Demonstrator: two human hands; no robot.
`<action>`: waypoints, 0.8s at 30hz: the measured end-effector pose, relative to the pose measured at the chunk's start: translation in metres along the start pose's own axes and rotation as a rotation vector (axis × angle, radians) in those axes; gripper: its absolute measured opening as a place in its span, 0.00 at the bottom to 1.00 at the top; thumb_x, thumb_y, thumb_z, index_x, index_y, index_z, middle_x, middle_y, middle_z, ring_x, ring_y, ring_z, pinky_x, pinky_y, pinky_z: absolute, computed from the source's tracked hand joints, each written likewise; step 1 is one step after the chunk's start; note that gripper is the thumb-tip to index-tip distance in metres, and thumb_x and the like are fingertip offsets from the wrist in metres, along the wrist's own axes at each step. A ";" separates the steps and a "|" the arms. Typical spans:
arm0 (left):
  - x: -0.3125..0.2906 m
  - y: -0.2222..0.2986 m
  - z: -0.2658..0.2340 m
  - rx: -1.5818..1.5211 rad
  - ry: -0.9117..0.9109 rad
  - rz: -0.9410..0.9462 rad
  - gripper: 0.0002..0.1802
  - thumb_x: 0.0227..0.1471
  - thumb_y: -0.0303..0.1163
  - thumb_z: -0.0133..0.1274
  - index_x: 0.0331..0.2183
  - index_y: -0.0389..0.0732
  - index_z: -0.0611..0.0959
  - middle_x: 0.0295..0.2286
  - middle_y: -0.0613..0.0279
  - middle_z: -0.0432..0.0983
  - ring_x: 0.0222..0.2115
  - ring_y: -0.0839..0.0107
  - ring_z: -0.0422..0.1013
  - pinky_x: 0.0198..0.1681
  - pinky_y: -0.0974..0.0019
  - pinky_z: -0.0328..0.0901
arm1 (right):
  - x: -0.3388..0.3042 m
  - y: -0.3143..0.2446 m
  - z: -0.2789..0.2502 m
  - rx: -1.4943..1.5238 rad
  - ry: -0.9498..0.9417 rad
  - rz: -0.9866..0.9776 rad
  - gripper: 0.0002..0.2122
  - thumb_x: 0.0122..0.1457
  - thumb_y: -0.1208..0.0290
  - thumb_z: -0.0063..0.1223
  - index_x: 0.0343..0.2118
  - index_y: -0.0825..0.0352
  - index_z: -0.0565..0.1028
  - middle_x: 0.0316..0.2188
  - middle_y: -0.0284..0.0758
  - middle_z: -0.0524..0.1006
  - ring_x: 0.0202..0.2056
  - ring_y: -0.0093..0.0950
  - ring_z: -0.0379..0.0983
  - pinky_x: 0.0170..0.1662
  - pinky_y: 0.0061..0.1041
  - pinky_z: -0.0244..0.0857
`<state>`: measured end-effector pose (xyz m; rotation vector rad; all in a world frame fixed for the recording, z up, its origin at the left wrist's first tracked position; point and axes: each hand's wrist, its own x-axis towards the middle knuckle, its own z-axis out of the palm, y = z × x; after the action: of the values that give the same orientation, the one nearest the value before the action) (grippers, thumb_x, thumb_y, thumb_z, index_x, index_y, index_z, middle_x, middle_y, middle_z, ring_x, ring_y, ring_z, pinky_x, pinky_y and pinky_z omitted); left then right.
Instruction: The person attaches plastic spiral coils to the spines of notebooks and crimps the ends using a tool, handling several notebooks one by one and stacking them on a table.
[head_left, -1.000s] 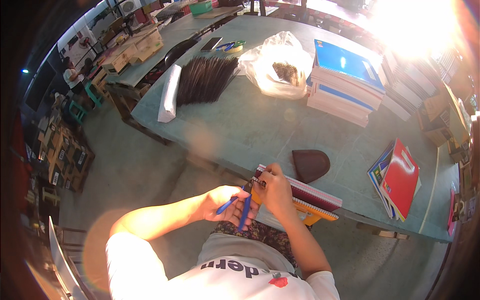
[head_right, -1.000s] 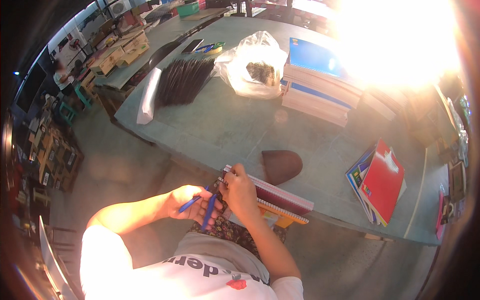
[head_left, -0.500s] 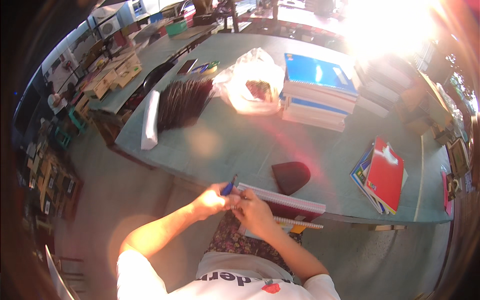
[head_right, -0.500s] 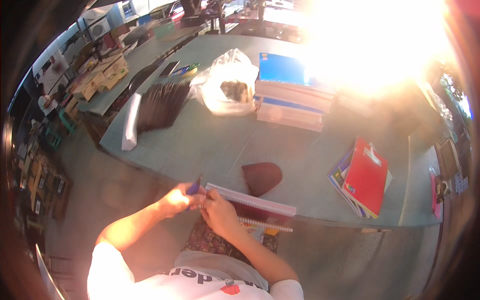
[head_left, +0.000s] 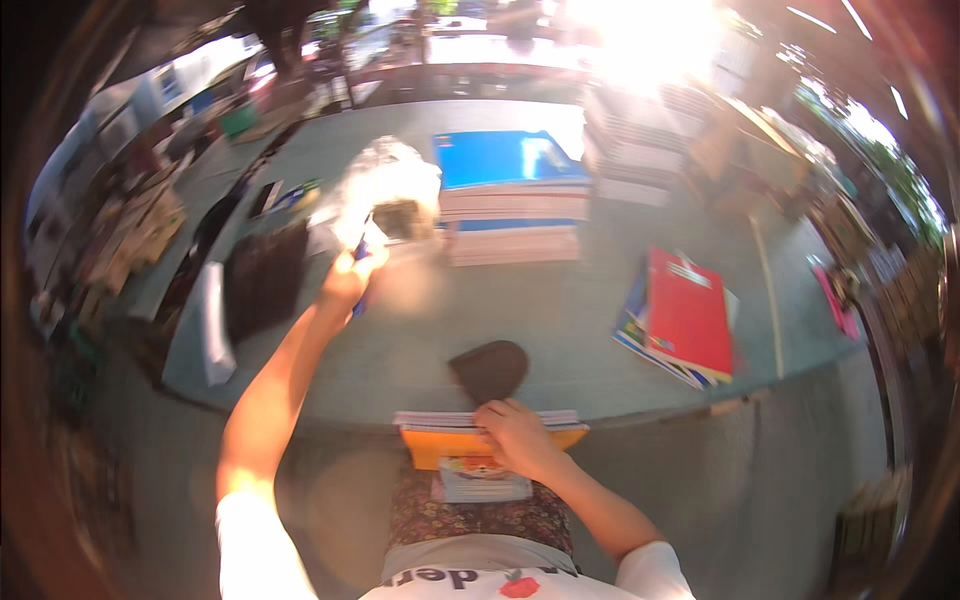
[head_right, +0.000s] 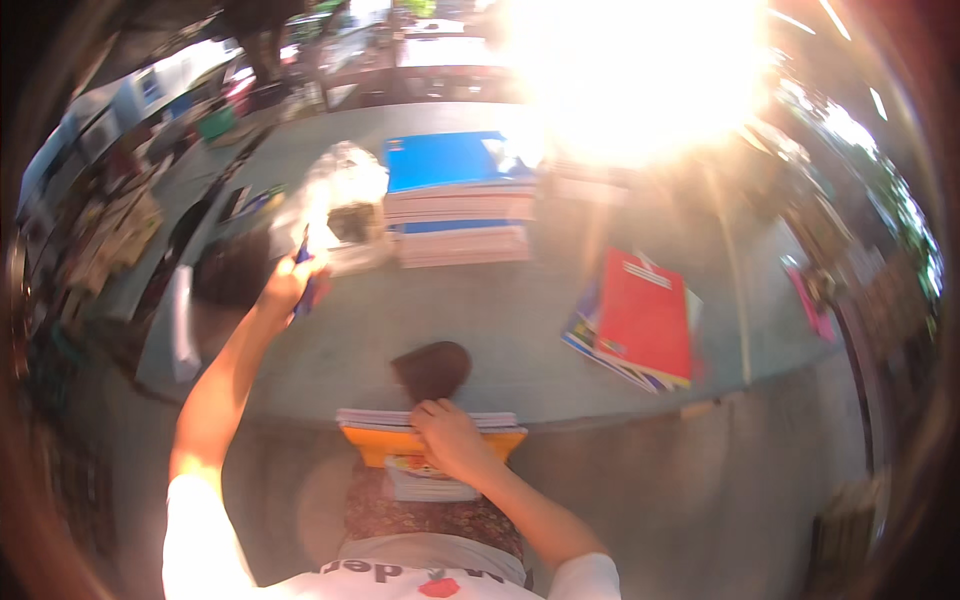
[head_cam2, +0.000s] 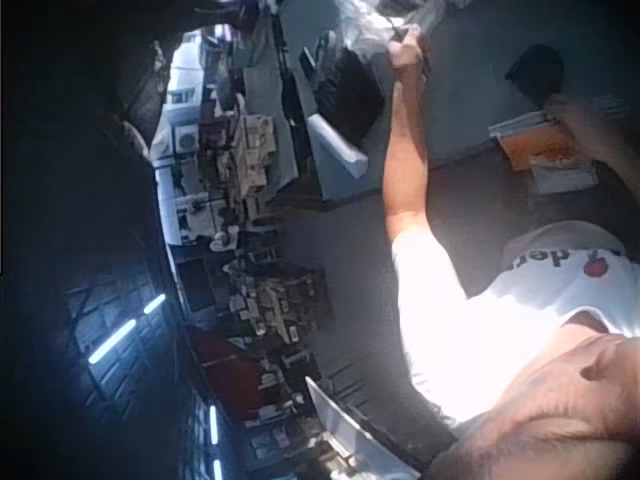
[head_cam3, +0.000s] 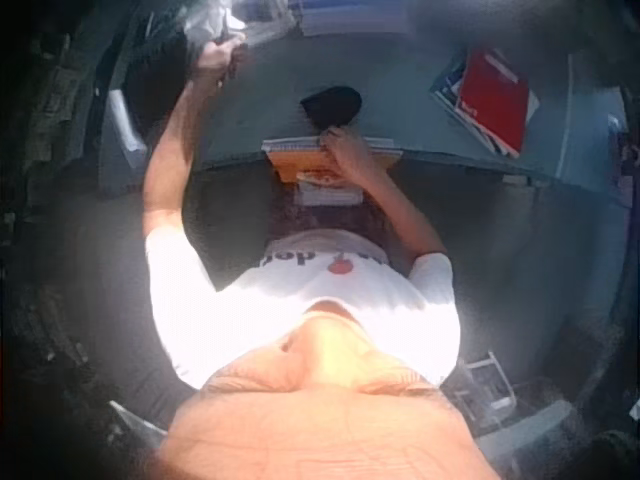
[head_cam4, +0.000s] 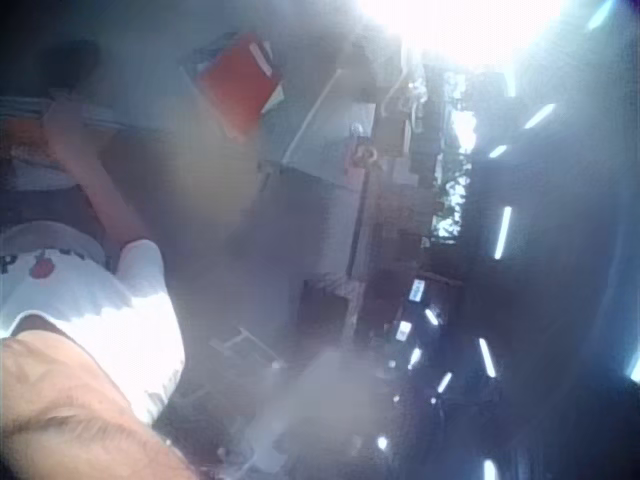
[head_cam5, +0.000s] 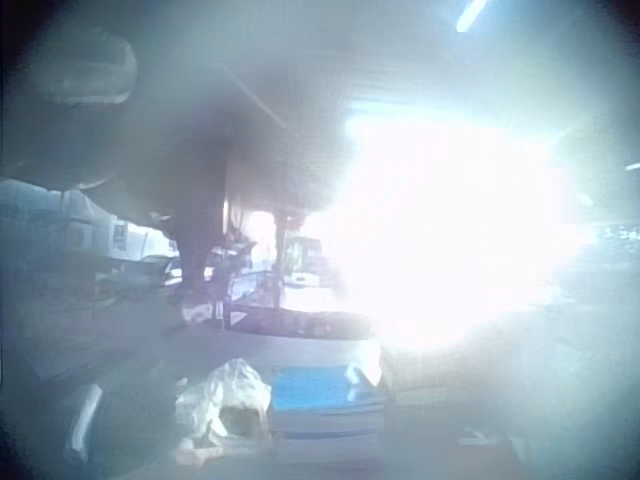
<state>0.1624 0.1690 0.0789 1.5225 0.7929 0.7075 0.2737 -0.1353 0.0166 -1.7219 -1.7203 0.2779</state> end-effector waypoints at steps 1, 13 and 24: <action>-0.017 0.000 0.006 0.110 0.004 -0.201 0.13 0.50 0.37 0.53 0.36 0.42 0.73 0.28 0.65 0.70 0.21 0.75 0.68 0.23 0.71 0.66 | 0.002 0.000 -0.003 0.063 -0.016 0.070 0.07 0.49 0.75 0.54 0.32 0.67 0.71 0.31 0.36 0.72 0.33 0.37 0.70 0.35 0.33 0.65; -0.085 -0.114 -0.022 1.144 0.043 0.401 0.26 0.44 0.47 0.56 0.39 0.36 0.75 0.33 0.51 0.72 0.36 0.53 0.67 0.40 0.54 0.60 | -0.017 0.009 -0.268 -0.478 0.994 0.356 0.14 0.54 0.62 0.55 0.30 0.70 0.68 0.25 0.37 0.70 0.26 0.29 0.68 0.31 0.28 0.63; -0.071 -0.100 -0.029 1.095 0.084 0.450 0.19 0.46 0.46 0.54 0.34 0.40 0.79 0.30 0.49 0.73 0.37 0.53 0.68 0.40 0.52 0.61 | -0.059 0.268 -0.196 -0.729 0.329 0.548 0.10 0.54 0.70 0.50 0.36 0.70 0.74 0.38 0.47 0.73 0.42 0.44 0.68 0.46 0.39 0.62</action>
<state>0.0892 0.1332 -0.0175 2.7335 0.9734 0.6874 0.5978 -0.2242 -0.0133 -2.5783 -1.1353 -0.4389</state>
